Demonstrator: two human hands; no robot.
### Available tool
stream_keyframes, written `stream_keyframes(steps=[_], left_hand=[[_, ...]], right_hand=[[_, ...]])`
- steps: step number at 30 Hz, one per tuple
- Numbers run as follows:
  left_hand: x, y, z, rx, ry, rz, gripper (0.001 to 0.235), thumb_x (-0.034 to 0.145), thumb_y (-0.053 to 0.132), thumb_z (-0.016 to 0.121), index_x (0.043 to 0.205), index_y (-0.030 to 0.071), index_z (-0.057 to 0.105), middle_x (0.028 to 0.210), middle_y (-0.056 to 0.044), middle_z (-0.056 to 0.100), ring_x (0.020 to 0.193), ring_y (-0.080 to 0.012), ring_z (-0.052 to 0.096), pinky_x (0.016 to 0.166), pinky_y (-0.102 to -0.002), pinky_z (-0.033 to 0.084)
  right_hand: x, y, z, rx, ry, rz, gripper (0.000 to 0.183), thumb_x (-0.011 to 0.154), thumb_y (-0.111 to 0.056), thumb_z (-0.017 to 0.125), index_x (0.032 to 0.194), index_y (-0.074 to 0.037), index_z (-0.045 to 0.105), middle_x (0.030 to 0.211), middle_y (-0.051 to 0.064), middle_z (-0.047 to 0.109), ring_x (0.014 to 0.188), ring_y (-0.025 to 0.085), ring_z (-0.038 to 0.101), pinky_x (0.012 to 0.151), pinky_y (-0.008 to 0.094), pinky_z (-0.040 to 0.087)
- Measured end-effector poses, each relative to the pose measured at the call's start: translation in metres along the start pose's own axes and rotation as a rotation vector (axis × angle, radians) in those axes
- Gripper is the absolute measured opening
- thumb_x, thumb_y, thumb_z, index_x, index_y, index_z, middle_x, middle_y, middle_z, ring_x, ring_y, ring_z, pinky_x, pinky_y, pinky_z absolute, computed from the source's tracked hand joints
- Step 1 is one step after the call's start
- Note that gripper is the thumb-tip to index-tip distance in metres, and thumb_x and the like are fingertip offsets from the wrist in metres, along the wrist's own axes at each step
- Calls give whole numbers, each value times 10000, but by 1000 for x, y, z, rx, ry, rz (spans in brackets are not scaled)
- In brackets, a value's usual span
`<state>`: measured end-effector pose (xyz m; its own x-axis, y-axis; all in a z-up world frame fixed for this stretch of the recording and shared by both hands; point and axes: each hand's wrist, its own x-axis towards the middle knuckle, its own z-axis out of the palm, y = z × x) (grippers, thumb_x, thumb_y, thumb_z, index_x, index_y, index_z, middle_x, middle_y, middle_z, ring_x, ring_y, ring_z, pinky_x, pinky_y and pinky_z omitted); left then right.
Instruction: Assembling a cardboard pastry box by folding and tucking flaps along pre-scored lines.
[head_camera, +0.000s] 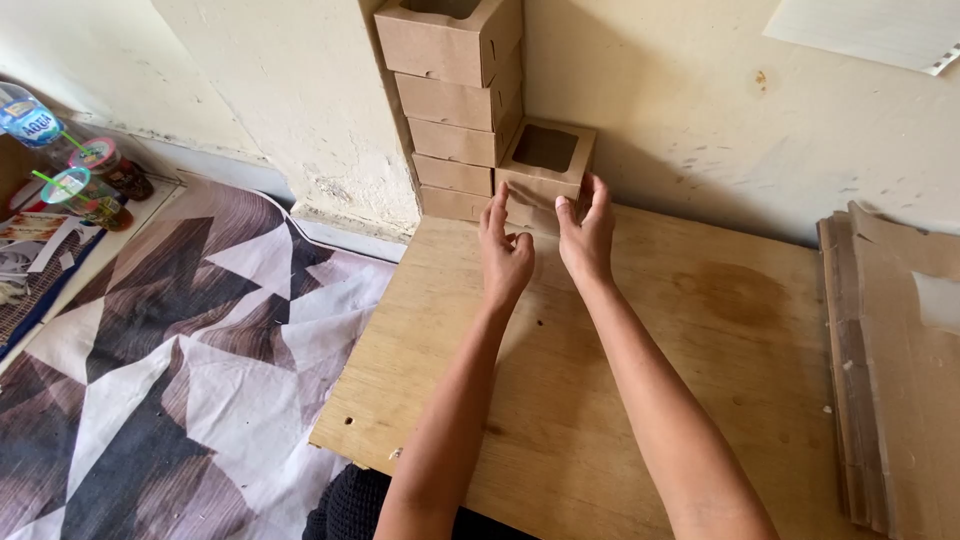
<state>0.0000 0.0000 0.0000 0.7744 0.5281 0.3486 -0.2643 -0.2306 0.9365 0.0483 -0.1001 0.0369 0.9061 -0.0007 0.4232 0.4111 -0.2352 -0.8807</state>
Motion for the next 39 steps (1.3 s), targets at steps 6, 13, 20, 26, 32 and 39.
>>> stream_keyframes(steps=[6,13,20,26,32,39], left_hand=[[-3,-1,0,54,-31,50,907,741,-17,514,1590,289,419,1534,-121,458,1374,-386,459,965,-419,559],[-6,-1,2,75,-36,60,885,744,-23,509,1573,284,452,1551,-92,457,1371,-359,468,972,-407,561],[-11,6,7,118,-72,116,901,745,-30,527,1585,281,426,1495,-107,524,1308,-331,535,941,-406,580],[-24,14,22,196,-91,162,774,794,0,534,1525,249,484,1389,-51,573,1184,-253,573,904,-358,559],[-71,84,69,143,-318,233,667,858,33,587,1491,226,499,1303,-37,605,1067,-211,642,839,-333,574],[-152,161,120,-146,-683,265,682,898,-38,605,1545,112,445,1307,-176,606,1100,-315,686,867,-395,600]], right_hand=[[12,19,-4,-58,-41,-34,536,979,-143,625,1493,-68,492,1402,234,586,1351,394,523,1146,490,419],[-1,13,-15,-135,-17,-20,547,978,-171,633,1495,-74,481,1413,217,586,1351,395,518,1156,505,404],[-5,13,-43,-128,-121,82,577,995,-247,631,1530,-116,457,1487,207,535,1394,385,486,1169,507,390],[-31,-5,-86,-136,-175,196,560,991,-308,629,1515,-172,484,1483,186,540,1364,398,509,1127,509,442],[-56,-41,-161,-116,-163,128,528,993,-240,641,1490,-131,501,1463,242,530,1334,461,515,1061,511,504],[-87,-83,-277,-237,-40,-83,412,1004,-118,623,1409,-50,592,1333,267,621,1240,464,589,984,505,543]])
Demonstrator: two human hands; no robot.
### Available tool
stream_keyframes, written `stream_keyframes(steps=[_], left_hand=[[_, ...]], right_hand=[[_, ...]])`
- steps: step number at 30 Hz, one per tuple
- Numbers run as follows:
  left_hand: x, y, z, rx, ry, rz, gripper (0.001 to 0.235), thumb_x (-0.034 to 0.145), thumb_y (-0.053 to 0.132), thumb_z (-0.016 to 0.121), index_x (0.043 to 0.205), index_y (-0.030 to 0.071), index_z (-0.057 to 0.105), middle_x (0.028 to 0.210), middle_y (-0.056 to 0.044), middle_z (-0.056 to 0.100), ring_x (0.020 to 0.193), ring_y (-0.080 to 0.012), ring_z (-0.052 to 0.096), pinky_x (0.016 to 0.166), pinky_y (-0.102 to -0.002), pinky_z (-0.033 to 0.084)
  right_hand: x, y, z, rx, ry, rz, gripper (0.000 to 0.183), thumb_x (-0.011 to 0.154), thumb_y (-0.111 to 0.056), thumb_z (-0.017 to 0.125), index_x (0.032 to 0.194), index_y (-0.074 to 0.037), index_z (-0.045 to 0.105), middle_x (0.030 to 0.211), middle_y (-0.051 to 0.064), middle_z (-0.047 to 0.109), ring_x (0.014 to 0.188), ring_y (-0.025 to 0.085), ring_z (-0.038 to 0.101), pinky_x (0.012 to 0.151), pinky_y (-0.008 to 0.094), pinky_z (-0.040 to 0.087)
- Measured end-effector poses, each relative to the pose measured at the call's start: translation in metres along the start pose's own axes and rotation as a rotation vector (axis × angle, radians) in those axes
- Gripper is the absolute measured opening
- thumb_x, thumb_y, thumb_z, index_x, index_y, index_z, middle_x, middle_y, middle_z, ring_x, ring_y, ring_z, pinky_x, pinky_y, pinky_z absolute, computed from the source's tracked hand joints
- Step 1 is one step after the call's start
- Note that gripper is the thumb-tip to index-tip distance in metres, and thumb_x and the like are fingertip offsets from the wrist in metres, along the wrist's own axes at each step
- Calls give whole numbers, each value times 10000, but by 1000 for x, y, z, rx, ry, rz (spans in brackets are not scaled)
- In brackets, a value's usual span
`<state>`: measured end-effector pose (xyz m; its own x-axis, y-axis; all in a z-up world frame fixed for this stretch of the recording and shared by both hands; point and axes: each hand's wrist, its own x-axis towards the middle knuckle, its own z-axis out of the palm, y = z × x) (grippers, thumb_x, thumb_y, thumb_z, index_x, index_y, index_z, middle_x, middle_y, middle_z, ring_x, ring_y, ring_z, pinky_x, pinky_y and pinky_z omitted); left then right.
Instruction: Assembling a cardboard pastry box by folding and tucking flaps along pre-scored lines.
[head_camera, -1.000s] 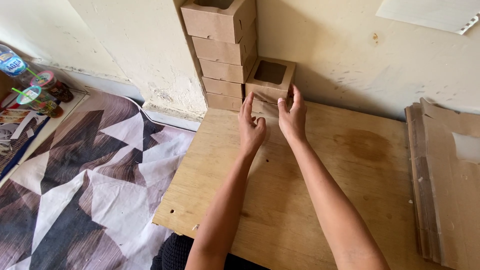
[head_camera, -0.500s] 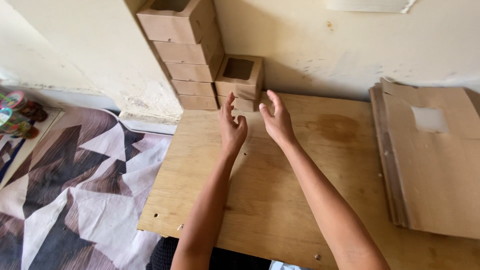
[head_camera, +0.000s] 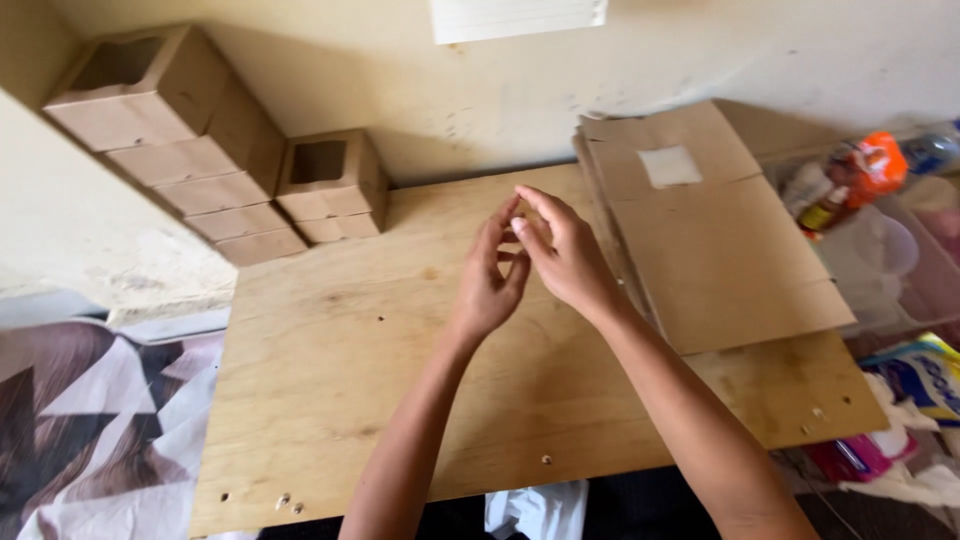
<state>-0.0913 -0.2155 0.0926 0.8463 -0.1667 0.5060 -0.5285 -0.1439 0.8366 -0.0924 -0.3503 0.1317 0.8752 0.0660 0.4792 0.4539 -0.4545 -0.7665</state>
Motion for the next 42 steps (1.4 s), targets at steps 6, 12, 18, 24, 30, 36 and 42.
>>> stream_keyframes(steps=[6,12,18,24,30,36,42], left_hand=[[-19,27,61,95,-202,50,613,906,83,666,1495,175,524,1298,-84,647,1159,-280,687,940,-363,589],[-46,23,117,417,-445,169,429,892,209,677,1320,235,666,1338,24,638,1289,-249,603,1068,-491,483],[-62,25,145,710,-551,224,532,862,511,715,1331,272,638,1492,56,544,1454,-234,440,1174,-583,308],[-57,25,146,777,-580,200,519,829,478,745,1286,246,667,1486,10,555,1460,-253,435,1183,-663,255],[-56,27,146,821,-654,174,493,835,448,731,1283,250,684,1411,9,642,1423,-210,499,1195,-684,191],[-57,30,143,779,-717,155,369,893,447,686,1205,255,724,1374,-5,675,1399,-223,534,1187,-686,224],[-44,50,133,626,-745,76,304,907,395,672,1148,236,767,1300,-39,725,1353,-261,582,1171,-687,272]], right_hand=[[-57,13,-87,-118,103,-77,311,1008,-47,633,1315,-9,670,1293,245,664,1230,433,615,994,510,525],[-115,39,-149,-305,68,13,292,998,-97,672,1286,-63,709,1277,143,701,1249,333,627,1060,455,477],[-156,61,-176,-326,-66,62,312,927,-68,713,1236,-25,723,1268,198,706,1267,389,607,1087,504,447],[-163,63,-186,-324,-246,137,485,819,-106,800,1287,-29,695,1405,248,612,1355,500,485,1115,594,390],[-161,69,-188,-393,-261,107,406,837,-104,791,1231,-26,733,1381,226,640,1345,473,517,1100,560,421],[-168,67,-190,-415,-294,180,363,897,-164,749,1256,-111,734,1400,155,636,1365,348,538,1137,472,404],[-160,62,-200,-380,-341,157,336,879,-141,757,1207,-70,759,1330,203,675,1326,434,554,1076,548,456]])
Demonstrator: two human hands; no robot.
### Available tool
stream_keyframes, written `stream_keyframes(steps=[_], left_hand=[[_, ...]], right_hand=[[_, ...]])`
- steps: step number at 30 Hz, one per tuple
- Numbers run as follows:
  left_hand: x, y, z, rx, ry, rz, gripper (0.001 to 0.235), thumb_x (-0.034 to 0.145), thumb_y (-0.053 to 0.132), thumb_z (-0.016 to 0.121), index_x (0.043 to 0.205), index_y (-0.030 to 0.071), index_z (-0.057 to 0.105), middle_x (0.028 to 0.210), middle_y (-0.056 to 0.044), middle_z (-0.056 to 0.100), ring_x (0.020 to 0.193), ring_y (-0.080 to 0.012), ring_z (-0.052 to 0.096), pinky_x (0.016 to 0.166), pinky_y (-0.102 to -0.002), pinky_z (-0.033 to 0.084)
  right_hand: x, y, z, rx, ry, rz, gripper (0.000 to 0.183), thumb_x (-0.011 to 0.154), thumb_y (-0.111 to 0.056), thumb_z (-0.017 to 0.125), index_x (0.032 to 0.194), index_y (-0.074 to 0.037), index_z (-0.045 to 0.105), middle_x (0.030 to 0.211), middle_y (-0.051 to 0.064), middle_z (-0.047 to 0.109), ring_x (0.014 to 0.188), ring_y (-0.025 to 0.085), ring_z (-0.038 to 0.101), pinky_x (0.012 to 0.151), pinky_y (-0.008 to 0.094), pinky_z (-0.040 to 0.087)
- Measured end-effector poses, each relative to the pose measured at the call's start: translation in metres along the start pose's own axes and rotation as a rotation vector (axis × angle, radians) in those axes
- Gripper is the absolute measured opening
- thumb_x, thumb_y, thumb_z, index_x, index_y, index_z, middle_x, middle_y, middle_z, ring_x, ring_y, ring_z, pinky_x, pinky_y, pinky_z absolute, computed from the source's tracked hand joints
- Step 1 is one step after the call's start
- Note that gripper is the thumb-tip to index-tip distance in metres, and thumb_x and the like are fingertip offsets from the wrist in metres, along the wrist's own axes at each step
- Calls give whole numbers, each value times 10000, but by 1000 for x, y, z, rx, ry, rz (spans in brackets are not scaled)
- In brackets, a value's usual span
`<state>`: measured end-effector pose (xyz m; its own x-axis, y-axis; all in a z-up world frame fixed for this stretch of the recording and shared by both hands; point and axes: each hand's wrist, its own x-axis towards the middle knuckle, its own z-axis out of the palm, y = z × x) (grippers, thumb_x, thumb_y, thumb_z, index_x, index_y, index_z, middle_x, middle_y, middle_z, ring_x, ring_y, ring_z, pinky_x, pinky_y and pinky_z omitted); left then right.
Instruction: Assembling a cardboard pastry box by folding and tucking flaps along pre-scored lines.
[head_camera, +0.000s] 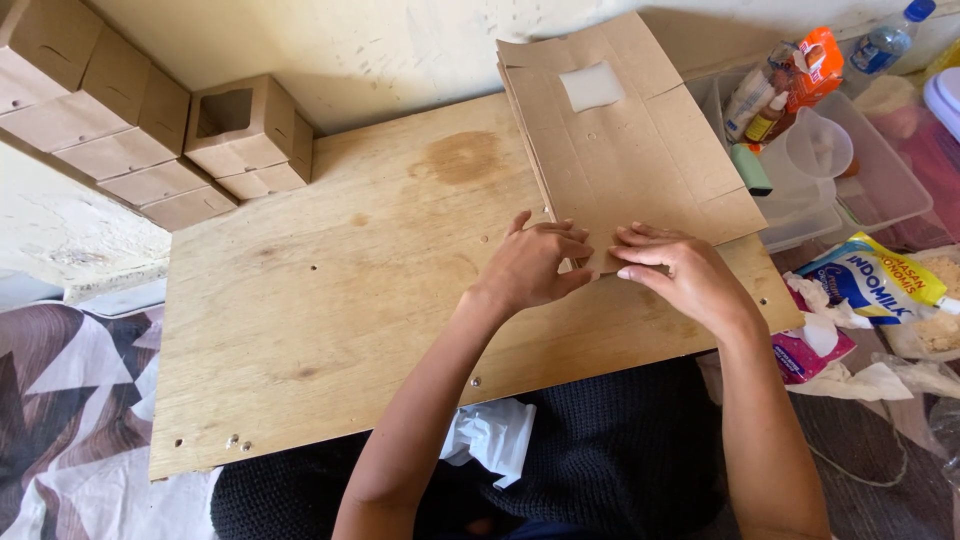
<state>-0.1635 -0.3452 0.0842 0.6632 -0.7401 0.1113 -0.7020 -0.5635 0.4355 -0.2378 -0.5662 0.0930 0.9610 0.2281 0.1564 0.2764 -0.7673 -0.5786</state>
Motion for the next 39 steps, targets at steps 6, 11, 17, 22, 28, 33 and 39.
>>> stream_keyframes(steps=[6,11,17,22,28,33,39], left_hand=[[6,-8,-2,-49,0,1,299,929,454,645,1121,270,781,1234,-24,755,1289,-280,634,1154,-694,302],[12,-10,21,139,303,161,157,980,316,592,978,235,726,898,12,775,900,-209,762,1008,-499,497],[14,-10,25,356,624,288,74,965,182,611,907,225,626,734,58,691,743,-119,745,816,-290,593],[16,-3,16,385,730,321,152,987,210,632,836,216,615,725,53,701,730,-103,740,770,-243,586],[11,18,-7,227,834,336,136,1059,195,564,1021,214,694,1023,54,756,1033,-110,740,863,-250,587],[-9,45,-40,66,1054,498,147,1034,157,613,968,173,743,1038,-1,763,1048,-195,755,963,-292,572],[-30,57,-44,-12,1210,521,492,930,138,812,1374,226,621,1497,-135,574,1423,-390,536,1230,-463,421]], right_hand=[[2,-13,-12,107,-32,86,302,907,-133,729,1199,-61,763,1302,227,681,1318,444,559,1090,543,447],[-1,3,9,90,196,-19,189,953,-91,699,1122,-69,781,1129,189,746,1137,391,669,971,491,523],[-1,34,42,-204,517,-226,158,957,-110,727,1082,-196,771,980,12,775,931,228,738,879,357,557],[0,39,39,-205,586,-253,166,921,-85,777,1071,-155,761,1024,61,777,971,270,738,889,396,559],[3,19,15,-262,688,-185,227,993,146,678,1123,-14,773,1079,179,765,1062,334,725,1010,420,521],[11,10,28,-352,1035,-394,286,1015,161,660,1247,55,790,1200,291,752,1098,409,718,952,450,540],[24,-58,57,63,1169,-434,212,1046,89,625,1229,62,729,1213,299,721,1125,400,697,921,411,562]])
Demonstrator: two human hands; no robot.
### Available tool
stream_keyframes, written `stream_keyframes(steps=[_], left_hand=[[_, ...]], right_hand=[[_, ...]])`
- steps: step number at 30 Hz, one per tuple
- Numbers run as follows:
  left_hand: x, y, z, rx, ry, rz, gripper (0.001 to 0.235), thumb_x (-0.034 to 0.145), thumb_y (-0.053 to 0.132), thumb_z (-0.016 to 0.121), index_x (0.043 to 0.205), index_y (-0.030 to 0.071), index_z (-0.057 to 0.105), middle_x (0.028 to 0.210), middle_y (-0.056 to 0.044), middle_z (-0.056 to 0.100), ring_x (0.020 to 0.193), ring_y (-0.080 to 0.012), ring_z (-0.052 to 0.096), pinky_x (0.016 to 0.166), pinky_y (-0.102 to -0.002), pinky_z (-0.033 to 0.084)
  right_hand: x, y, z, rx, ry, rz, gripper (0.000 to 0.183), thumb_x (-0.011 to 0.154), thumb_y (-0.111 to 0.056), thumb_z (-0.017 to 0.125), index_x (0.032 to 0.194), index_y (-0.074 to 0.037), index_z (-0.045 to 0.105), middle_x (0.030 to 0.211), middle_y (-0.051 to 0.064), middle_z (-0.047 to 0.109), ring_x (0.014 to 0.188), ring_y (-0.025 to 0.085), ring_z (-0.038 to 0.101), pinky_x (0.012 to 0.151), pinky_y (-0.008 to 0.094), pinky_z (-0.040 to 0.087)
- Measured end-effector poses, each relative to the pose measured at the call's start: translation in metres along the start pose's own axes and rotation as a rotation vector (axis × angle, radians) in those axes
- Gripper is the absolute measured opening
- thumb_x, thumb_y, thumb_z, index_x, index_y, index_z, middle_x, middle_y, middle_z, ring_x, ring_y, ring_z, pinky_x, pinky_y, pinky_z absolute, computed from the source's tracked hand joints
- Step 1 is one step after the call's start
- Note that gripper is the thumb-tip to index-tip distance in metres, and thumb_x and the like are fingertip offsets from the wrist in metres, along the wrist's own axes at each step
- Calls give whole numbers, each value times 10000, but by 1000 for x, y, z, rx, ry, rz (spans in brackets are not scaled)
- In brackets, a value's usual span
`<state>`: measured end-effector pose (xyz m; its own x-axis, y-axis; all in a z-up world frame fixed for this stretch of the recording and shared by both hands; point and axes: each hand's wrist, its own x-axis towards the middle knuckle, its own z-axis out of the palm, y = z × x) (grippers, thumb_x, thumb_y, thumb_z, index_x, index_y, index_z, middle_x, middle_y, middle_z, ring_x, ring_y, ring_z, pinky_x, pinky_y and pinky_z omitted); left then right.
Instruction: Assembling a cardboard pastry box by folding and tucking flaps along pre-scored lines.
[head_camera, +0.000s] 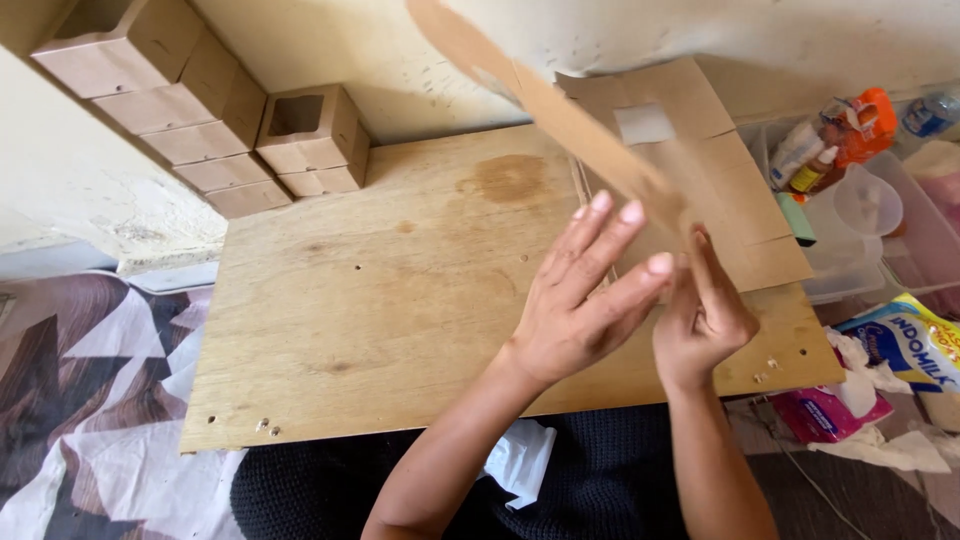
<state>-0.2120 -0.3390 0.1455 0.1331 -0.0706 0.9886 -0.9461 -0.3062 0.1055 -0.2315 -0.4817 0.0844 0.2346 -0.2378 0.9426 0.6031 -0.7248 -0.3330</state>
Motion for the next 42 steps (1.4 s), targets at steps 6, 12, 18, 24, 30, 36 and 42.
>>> stream_keyframes(steps=[6,12,18,24,30,36,42], left_hand=[[-26,16,-64,127,-236,-362,592,956,252,754,1500,173,534,1646,-145,392,1564,-386,291,1293,-511,185],[-64,18,-111,192,-381,-615,625,868,209,774,1452,108,576,1643,-235,340,1529,-477,237,1187,-633,201],[-96,15,-142,267,-631,-758,794,747,107,687,1513,234,520,1646,-166,340,1529,-439,245,1155,-698,182],[-130,2,-148,456,-764,-707,752,741,36,545,1450,287,578,1558,-74,489,1482,-387,350,1132,-736,153],[-154,-12,-146,561,-737,-665,544,852,125,571,1361,298,646,1485,-27,573,1437,-318,451,1140,-711,209],[-151,-13,-153,520,-754,-635,307,973,304,596,1244,198,692,1388,-57,638,1353,-318,536,1151,-689,207],[-151,-22,-167,486,-818,-513,265,972,196,604,1222,208,691,1249,-40,665,1294,-346,583,1091,-605,388]], right_hand=[[-57,-33,44,369,124,713,309,970,85,659,1272,21,666,1048,172,730,885,234,657,708,277,571],[-63,-104,76,706,214,1235,453,1009,-59,628,1445,-155,546,1123,-13,747,863,65,712,816,178,574],[-153,-93,100,869,167,1536,274,989,-72,646,1242,-153,575,1194,68,742,1050,205,724,945,367,592],[-141,-121,106,965,108,1660,348,1000,-62,589,1332,-144,525,1334,92,671,1185,261,664,1031,455,553],[-138,-113,80,1015,-7,1783,227,951,-67,633,1164,-144,616,1257,69,692,1179,217,659,1148,442,461],[-95,-122,38,1080,-314,1823,730,882,-115,528,1550,60,291,1563,296,417,1419,378,452,1190,463,357],[-87,-114,6,623,-715,1247,543,905,-164,627,1388,71,546,1272,286,707,1067,332,758,867,358,646]])
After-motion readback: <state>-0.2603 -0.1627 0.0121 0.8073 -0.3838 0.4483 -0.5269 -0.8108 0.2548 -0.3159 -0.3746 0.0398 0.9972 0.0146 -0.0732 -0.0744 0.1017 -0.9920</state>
